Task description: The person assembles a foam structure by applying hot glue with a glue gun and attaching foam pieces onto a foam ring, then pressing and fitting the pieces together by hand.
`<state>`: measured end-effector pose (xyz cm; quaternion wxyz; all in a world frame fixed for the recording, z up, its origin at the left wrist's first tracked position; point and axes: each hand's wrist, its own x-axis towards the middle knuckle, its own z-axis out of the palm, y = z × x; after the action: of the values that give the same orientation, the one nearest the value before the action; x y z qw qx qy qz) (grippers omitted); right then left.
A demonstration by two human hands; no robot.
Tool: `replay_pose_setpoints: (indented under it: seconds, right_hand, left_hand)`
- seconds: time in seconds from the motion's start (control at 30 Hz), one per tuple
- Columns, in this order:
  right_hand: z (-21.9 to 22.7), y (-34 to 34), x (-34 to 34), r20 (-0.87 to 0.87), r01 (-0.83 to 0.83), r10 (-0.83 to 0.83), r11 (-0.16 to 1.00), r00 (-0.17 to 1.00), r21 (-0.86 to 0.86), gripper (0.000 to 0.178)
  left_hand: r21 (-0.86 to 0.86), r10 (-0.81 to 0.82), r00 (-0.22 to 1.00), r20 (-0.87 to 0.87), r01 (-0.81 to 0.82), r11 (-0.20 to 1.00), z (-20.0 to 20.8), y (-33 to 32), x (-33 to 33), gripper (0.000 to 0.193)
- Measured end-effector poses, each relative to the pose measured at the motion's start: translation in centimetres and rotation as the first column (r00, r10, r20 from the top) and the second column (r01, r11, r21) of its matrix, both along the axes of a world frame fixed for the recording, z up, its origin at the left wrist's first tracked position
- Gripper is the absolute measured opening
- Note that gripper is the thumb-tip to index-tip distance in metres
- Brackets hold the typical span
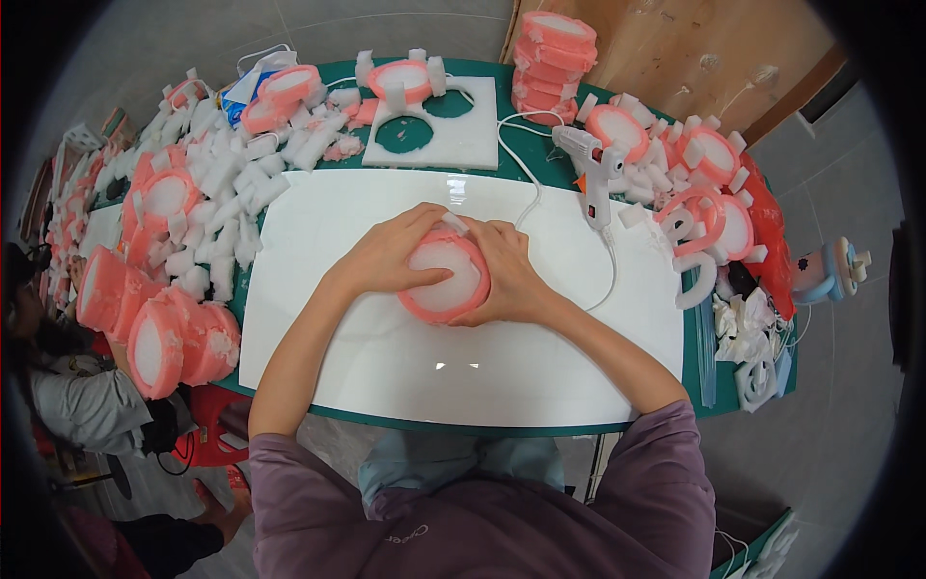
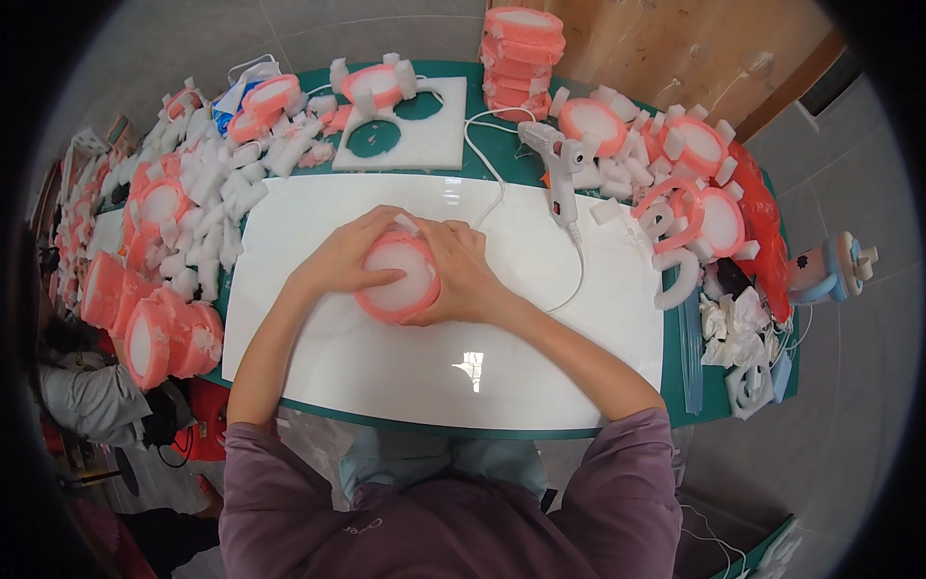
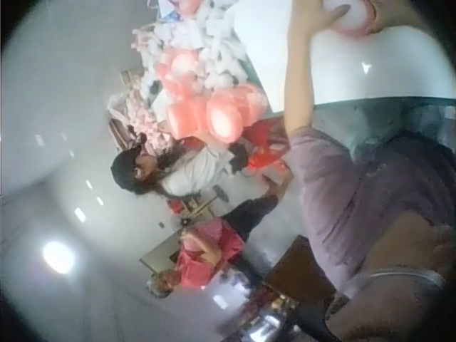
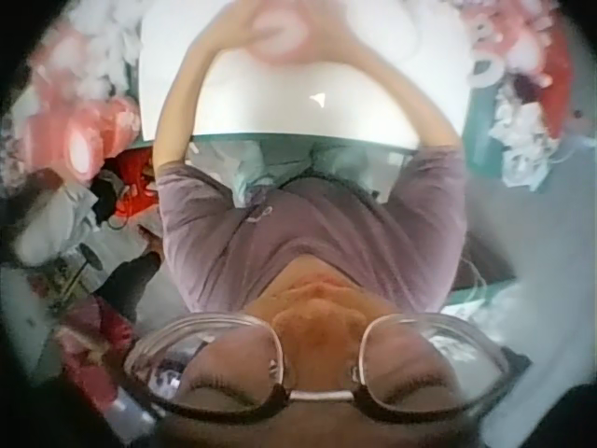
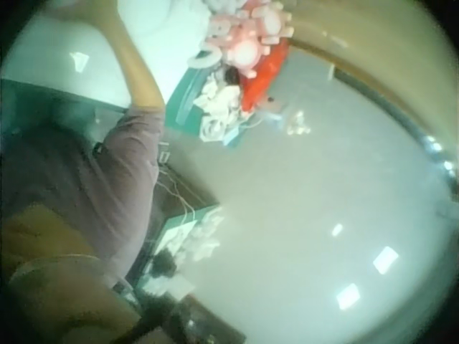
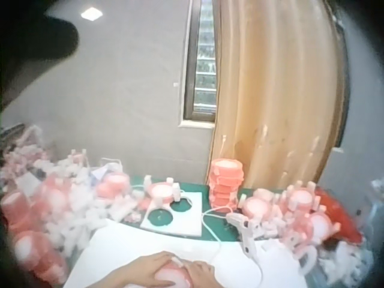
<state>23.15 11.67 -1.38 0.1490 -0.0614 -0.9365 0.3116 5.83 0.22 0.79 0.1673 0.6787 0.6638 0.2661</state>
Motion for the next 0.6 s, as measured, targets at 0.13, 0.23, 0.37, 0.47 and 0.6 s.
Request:
replay_pose_setpoints:
  seconds: [0.13,0.23,0.37,0.47,0.6]
  right_hand:
    - [-0.31,0.28,0.03,-0.018,-0.011,0.011,1.000,1.000,0.002,0.111]
    - [-0.35,0.27,0.06,-0.045,-0.021,0.021,1.000,0.999,-0.002,0.112]
    - [-0.18,0.29,-0.01,-0.040,-0.032,0.031,0.999,0.999,-0.024,0.112]
    - [0.16,0.10,0.03,-0.014,-0.022,0.022,0.999,1.000,-0.024,0.113]
    - [0.04,0.11,0.11,-0.026,-0.026,0.024,0.999,0.999,-0.048,0.113]
  left_hand:
    - [-0.025,-0.002,1.000,0.006,0.002,1.000,0.06,0.05,-0.04,0.063]
    - [-0.015,0.009,1.000,-0.010,-0.010,1.000,-0.05,-0.01,0.02,0.063]
    - [-0.013,0.008,1.000,-0.008,-0.008,1.000,-0.20,-0.05,-0.05,0.063]
    - [0.009,0.008,1.000,-0.008,-0.008,1.000,-0.31,-0.06,-0.11,0.064]
    - [-0.016,0.039,0.998,-0.041,-0.040,0.999,0.04,-0.13,0.25,0.066]
